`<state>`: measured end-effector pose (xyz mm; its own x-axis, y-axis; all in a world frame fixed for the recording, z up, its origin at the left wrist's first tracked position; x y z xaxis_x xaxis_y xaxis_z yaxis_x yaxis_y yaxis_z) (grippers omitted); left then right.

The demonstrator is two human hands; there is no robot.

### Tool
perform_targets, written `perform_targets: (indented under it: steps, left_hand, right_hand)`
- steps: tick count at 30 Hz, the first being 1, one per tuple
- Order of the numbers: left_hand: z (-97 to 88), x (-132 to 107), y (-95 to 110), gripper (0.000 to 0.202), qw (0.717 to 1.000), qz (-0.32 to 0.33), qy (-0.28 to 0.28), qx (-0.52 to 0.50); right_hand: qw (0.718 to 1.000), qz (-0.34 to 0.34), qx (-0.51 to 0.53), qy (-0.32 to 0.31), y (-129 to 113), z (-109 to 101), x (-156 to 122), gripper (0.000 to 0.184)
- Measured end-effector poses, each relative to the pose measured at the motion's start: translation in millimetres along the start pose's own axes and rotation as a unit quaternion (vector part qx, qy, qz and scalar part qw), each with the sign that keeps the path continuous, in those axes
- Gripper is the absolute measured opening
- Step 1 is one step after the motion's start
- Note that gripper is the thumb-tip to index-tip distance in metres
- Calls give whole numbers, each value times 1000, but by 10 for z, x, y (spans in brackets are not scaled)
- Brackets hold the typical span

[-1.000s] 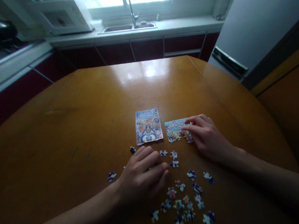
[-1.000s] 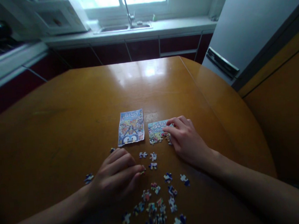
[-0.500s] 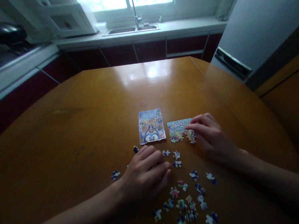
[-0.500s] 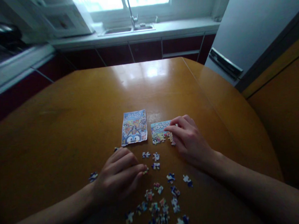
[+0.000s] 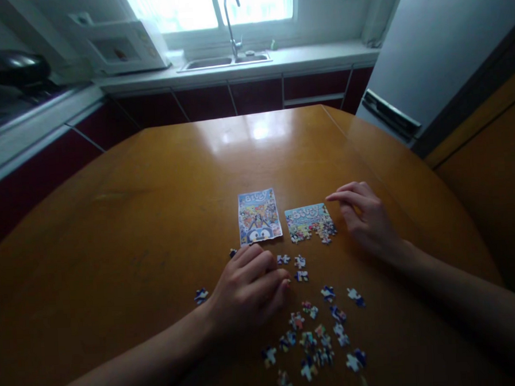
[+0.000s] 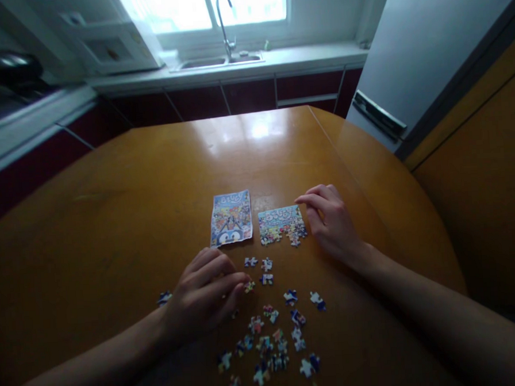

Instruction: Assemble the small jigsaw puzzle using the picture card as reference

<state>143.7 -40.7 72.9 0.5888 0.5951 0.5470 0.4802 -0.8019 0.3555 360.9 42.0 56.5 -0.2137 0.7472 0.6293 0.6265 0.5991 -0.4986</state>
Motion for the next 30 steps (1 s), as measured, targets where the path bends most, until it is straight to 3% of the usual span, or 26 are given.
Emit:
perform_targets:
  steps: [5, 9, 12, 19, 22, 26, 30]
  left_hand:
    - [-170, 58, -208, 12, 996, -79, 24, -36]
    - [-415, 112, -569, 22, 977, -191, 79, -57]
    - [-480, 104, -884, 26, 958, -268, 82, -60]
    - [-532, 138, -1216, 29, 961, -269, 45, -47]
    - [-487, 175, -1120, 22, 971, -236, -7, -50]
    - [-122, 145, -684, 11, 973, -135, -176, -68]
    - [173, 40, -371, 12, 965, -81, -245, -49]
  right_hand:
    - [1000, 13, -4, 7, 63, -18, -7, 25]
    - [1000, 14, -10, 15, 65, -53, -3, 25]
    - [1000, 12, -11, 20, 65, -74, -3, 25]
    - [999, 12, -18, 25, 122, -76, -20, 25]
    - [1000, 11, -19, 21, 132, -53, -25, 25]
    - [1000, 8, -20, 17, 109, -23, -36, 25]
    - [1000, 1, -16, 19, 75, -24, -45, 26]
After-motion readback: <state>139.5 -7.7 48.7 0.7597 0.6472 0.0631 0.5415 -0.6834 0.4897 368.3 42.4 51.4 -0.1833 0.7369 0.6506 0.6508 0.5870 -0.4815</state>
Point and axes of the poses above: each hand's wrist, its own x-axis towards the middle knuckle, its own z-axis out of the palm, y = z × x, the point moved 9 cm from there along x, towards the middle knuckle, and after that the axes turned 7 degrees about -z, right-handed, at the moved point
